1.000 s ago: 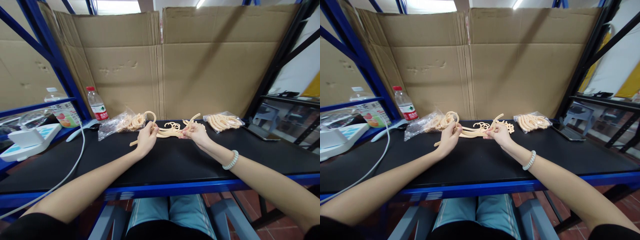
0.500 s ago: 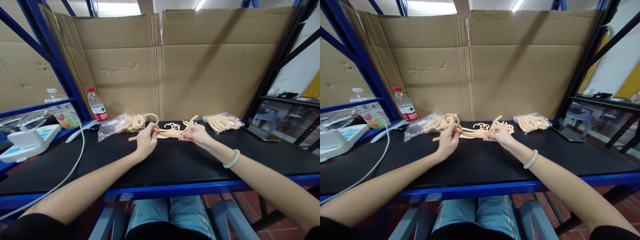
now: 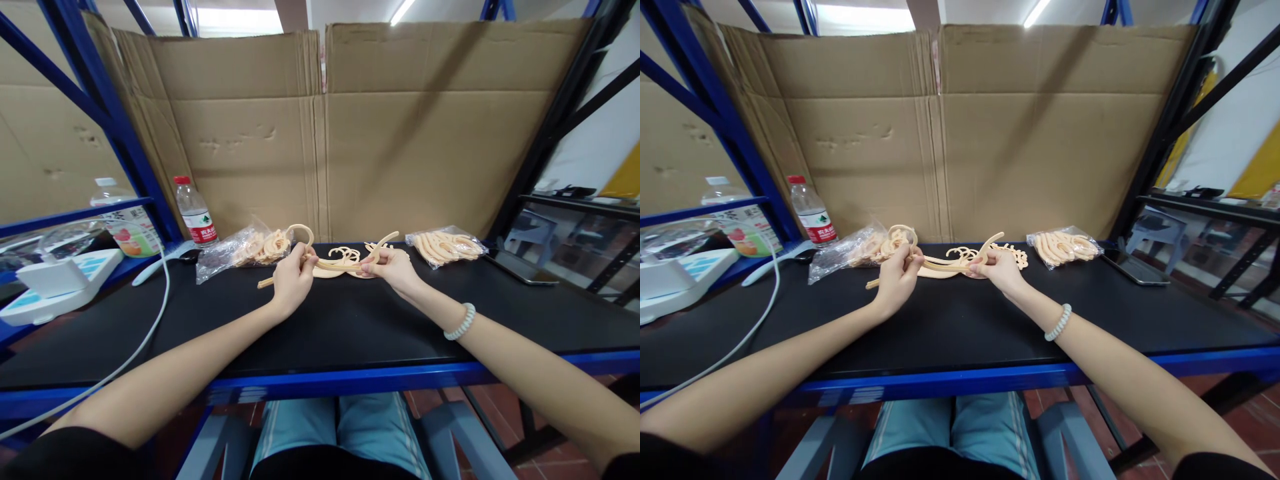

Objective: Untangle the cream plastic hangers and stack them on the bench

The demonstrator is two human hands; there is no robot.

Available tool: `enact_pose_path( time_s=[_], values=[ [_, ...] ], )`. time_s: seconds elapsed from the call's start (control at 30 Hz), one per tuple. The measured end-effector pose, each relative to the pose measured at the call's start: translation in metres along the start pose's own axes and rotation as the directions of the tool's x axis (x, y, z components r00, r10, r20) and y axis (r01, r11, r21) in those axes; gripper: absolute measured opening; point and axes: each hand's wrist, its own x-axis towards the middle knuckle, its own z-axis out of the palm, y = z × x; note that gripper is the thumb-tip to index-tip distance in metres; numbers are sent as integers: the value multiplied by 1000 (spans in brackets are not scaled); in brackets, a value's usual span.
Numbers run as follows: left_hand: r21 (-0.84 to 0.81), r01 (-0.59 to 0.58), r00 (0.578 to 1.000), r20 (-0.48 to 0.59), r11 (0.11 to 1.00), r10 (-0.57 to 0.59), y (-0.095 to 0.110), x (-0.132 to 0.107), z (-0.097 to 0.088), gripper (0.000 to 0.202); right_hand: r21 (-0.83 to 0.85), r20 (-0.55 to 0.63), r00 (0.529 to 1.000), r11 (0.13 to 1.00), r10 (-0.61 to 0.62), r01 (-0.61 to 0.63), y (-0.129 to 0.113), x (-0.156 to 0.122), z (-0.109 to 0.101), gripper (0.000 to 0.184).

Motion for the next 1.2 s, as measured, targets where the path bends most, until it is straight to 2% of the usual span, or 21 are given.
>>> enact_pose_path(
  time_s=[0.1, 0.2, 0.3, 0.43, 0.53, 0.6, 0.67, 0.77, 0.87, 0.93, 1.03, 1.1, 1.13, 1.2],
  values=[
    [40, 121, 992, 31, 992, -123, -2, 6, -1, 10, -74, 4, 998, 996, -57, 57, -2, -1, 4, 21],
    [78, 167, 982, 78, 983, -173, -2, 10, -4, 11, 12, 37, 999, 1000, 0, -1, -7, 2, -2, 23],
    [143, 158, 978, 114, 977, -175, 1, 12, -7, 11, 81, 64, 996, 994, 65, -70, -14, 10, -22, 23],
    [193, 138, 970, 173, 971, -173, 4, 12, -10, 14, -3, 165, 980, 994, 110, -111, -28, 19, -54, 22],
    [183, 115, 962, 223, 976, -155, 1, 13, -9, 15, -52, 176, 977, 992, 119, -112, -37, 22, -73, 20],
    [165, 99, 951, 274, 981, -142, -3, 14, -7, 15, -140, 180, 977, 986, 112, -87, -41, 23, -82, 21],
    [138, 89, 937, 325, 986, -130, -6, 13, -5, 17, -316, 203, 972, 947, 117, -49, -44, 24, -88, 23],
    [98, 96, 917, 377, 991, -126, -8, 11, -1, 20, -580, 222, 969, 814, 111, 40, -45, 24, -89, 28],
    [69, 113, 888, 441, 991, -131, -4, 7, 2, 20, -689, 274, 958, 711, 79, 139, -42, 21, -76, 30],
    [93, 95, 861, 492, 991, -129, -1, 4, 4, 20, -713, 397, 912, 660, 105, 234, -37, 16, -63, 31],
    [198, -21, 833, 546, 980, -92, 4, -2, 4, 20, -689, 597, 770, 634, 225, 350, -30, 9, -43, 35],
    [244, -110, 834, 550, 963, -44, 8, -6, 3, 19, -670, 662, 691, 643, 290, 372, -26, 5, -35, 35],
    [251, -146, 836, 549, 957, -17, 9, -8, 3, 19, -668, 673, 673, 644, 307, 374, -25, 4, -33, 33],
    [256, -188, 834, 551, 948, 16, 13, -10, 2, 19, -676, 671, 666, 638, 325, 369, -23, 4, -34, 28]
  ],
)
